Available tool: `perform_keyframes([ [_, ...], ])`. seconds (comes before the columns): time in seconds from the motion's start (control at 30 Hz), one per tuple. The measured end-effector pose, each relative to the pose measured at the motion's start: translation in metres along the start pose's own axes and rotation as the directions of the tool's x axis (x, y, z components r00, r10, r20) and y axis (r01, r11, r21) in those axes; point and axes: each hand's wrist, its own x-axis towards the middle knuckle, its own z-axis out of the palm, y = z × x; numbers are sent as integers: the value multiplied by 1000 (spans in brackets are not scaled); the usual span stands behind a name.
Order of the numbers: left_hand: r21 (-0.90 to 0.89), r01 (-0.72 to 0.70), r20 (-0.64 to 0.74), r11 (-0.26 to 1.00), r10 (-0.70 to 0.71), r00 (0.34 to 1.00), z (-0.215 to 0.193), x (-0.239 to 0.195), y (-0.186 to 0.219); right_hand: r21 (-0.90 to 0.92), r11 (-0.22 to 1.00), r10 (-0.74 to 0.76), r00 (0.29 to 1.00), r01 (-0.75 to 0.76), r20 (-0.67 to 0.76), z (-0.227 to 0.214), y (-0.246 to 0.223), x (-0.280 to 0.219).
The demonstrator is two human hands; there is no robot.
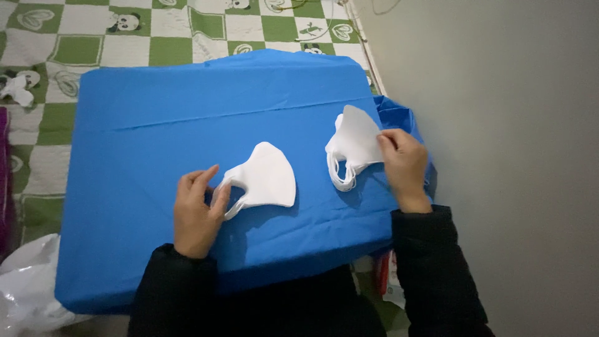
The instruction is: The person is packaging face masks into plastic bags and performing a manual inspection and sorting of individual masks on a work surface.
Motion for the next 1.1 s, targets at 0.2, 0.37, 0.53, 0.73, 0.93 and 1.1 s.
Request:
perform_keyframes([
  [0.2,-79,-168,-103,983,159,982,4,2,-3,203,979,24,1000,-26,11,-31,-43,-4],
  [0.37,-285,-312,-98,906,297,950,-1,3,5,380,924,-12,994,-29,104,-31,-95,-20],
  [0.53,-500,-262,-53,825,272,961,1,-1,1,631,762,-19,968,-148,250,6,-130,-41],
  [0.73,-571,-177,-178,801,89,980,7,-1,-4,709,671,-57,938,-217,341,60,-109,-54],
  [0.93,-354,-151,-197,923,84,977,0,2,3,533,826,-6,943,-184,334,76,-94,-62],
  [1.1,-248,-78,-119,966,50,992,3,2,1,398,911,-36,943,-104,330,82,-90,-64],
])
